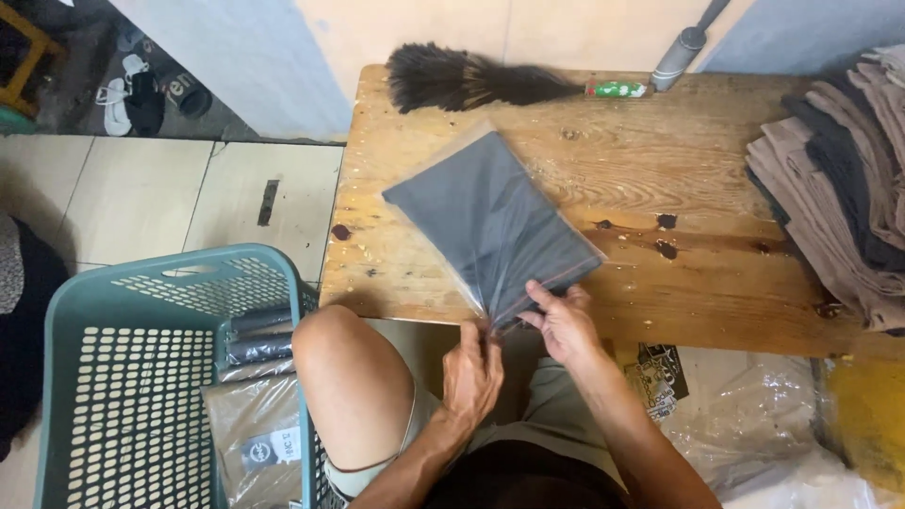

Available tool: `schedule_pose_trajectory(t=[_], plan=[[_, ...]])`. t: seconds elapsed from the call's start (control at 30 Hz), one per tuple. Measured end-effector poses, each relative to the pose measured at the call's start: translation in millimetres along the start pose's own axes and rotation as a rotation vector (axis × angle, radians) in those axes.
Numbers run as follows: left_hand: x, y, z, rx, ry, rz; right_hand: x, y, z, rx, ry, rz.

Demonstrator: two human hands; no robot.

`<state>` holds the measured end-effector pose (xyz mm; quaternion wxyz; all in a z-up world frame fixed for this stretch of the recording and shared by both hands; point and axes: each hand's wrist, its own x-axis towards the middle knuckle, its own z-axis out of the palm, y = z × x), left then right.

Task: Folding a garment and carefully placing it into a plastic zip-lock bag and sealing it.

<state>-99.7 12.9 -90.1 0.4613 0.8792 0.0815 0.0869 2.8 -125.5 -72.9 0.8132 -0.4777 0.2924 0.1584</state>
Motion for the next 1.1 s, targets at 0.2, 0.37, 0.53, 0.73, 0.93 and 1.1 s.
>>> schedule_pose_trajectory(t=[0.2, 0.37, 0.53, 0.73, 0.93, 1.1], plan=[[-3.0, -0.1, -11.2, 0.015, 0.076, 0.177, 25.5, 21.7, 24.3, 0.082, 0.098, -0.058], [-4.2, -4.6, -24.0, 0.046, 0.049, 0.186, 32.2, 29.4, 27.0, 0.068, 0.109, -0.079], [-6.2, -11.8, -18.7, 0.192, -0.027, 0.196, 27.9, 23.9, 27.7, -0.007, 0.12, -0.115], [-0.2, -4.2, -20.0, 0.282, 0.114, 0.168, 5.9, 15.8, 8.8, -0.117, 0.094, -0.303], [-7.2, -8.0, -17.2, 0.318, 0.04, 0.125, -42.0, -23.7, -7.2, -0.082, 0.175, -0.414], [-4.4, 7.2, -22.8, -0.251, -0.012, -0.387, -12.1, -35.4, -33.7, -0.667, 0.291, -0.87]])
